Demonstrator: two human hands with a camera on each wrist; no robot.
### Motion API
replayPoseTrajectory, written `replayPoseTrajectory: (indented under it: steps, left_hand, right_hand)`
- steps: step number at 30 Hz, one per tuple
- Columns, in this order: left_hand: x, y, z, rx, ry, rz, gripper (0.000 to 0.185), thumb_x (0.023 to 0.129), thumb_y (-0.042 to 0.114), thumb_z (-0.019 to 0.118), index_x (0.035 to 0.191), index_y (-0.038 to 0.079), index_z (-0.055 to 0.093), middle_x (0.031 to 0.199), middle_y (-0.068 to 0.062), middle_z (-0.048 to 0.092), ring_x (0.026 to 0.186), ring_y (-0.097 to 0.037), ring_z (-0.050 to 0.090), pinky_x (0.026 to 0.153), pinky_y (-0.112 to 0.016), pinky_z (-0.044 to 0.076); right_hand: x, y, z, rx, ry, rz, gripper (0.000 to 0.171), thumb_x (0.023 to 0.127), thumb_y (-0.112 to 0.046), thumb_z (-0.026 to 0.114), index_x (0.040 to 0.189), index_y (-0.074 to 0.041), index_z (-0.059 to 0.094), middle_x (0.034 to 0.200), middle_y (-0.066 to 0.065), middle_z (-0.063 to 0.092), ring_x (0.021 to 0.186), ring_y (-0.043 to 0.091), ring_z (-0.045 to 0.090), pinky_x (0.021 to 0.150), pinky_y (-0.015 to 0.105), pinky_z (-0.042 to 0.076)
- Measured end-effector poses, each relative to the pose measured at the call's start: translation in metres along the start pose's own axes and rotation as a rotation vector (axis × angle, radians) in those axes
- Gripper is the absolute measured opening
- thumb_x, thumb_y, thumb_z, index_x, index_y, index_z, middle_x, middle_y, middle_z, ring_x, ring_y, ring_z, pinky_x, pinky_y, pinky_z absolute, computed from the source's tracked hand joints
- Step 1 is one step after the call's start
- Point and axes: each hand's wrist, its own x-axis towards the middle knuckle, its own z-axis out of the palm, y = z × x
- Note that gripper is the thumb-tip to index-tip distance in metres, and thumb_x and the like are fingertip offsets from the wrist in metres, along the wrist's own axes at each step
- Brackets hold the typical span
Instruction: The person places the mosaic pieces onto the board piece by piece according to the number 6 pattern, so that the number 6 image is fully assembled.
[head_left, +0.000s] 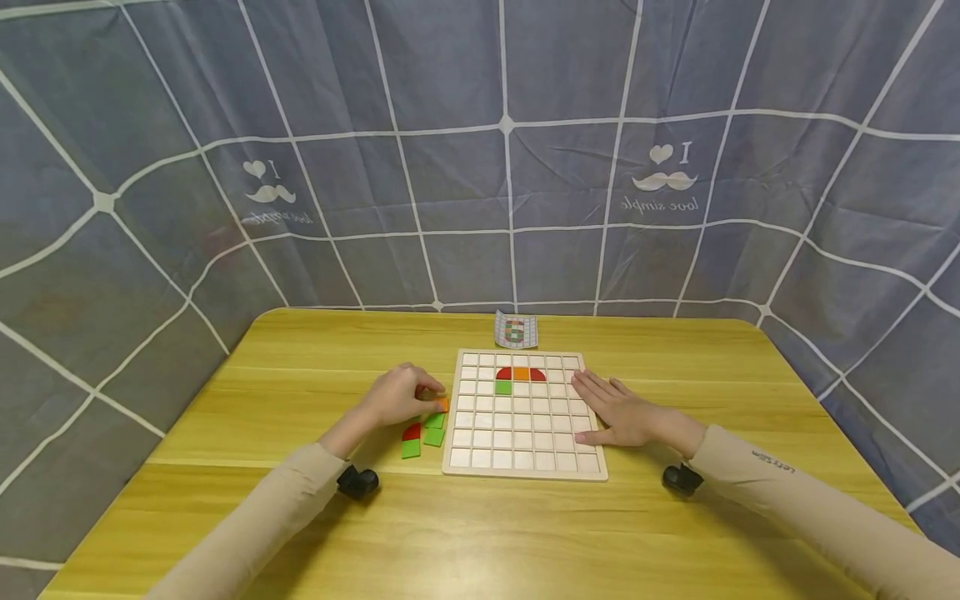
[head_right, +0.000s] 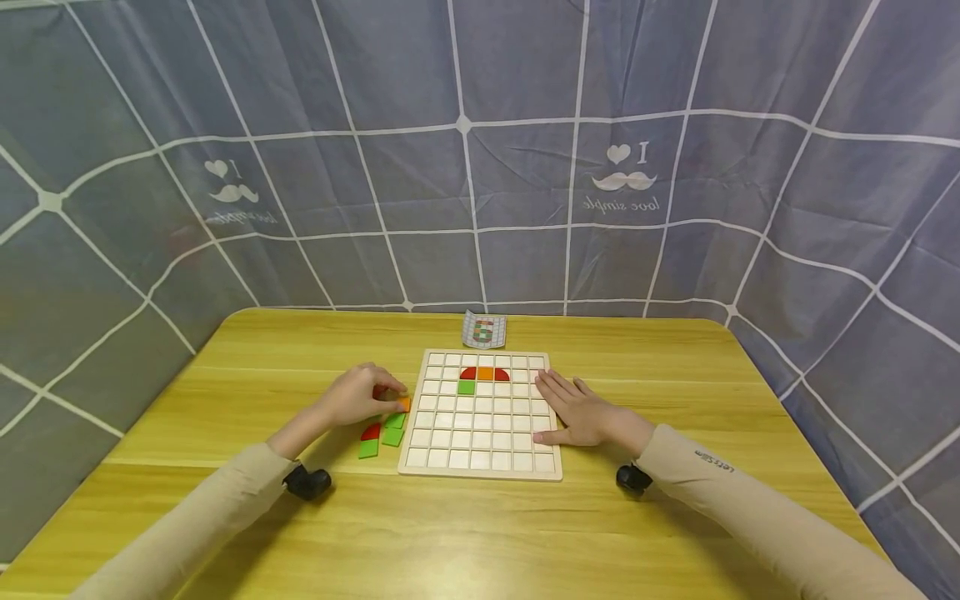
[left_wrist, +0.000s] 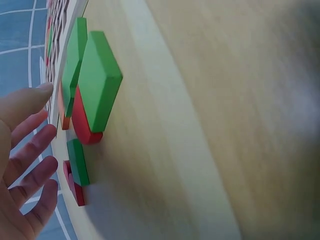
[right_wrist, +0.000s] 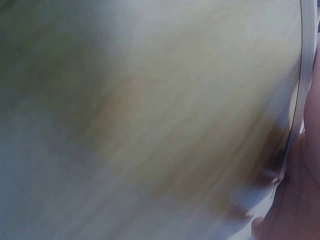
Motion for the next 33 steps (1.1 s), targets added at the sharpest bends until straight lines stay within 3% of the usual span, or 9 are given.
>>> replayPoseTrajectory:
  steps: [14,27,33]
  left_hand:
    - [0.006,0.004,0.004,0.071,-0.044,-0.055,0.022,0.081,0.031,0.076,0.098,0.017,0.078,0.095,0.002,0.073,0.086,-0.014,0.058,0.069,-0.028,0.046]
    - [0.001,-0.003,0.003,0.034,0.002,-0.017,0.026,0.081,0.026,0.077,0.101,0.008,0.076,0.093,-0.003,0.072,0.081,-0.015,0.06,0.069,-0.027,0.046]
    - [0.0,-0.008,0.002,0.045,-0.006,0.025,0.027,0.08,0.024,0.078,0.1,0.007,0.076,0.093,-0.004,0.073,0.08,-0.014,0.06,0.07,-0.026,0.048]
  right_hand:
    - [0.001,0.003,0.003,-0.009,-0.001,-0.004,0.093,0.093,-0.058,0.048,0.153,0.002,0.009,0.16,0.022,0.003,0.148,0.04,0.004,0.115,0.061,0.011]
    - [0.001,0.002,0.002,-0.013,0.006,-0.007,0.093,0.093,-0.057,0.049,0.153,0.002,0.009,0.16,0.022,0.003,0.148,0.04,0.005,0.115,0.061,0.011]
    - [0.001,0.003,0.004,-0.013,0.006,-0.003,0.093,0.093,-0.057,0.049,0.153,0.002,0.009,0.16,0.022,0.003,0.148,0.04,0.005,0.115,0.061,0.011]
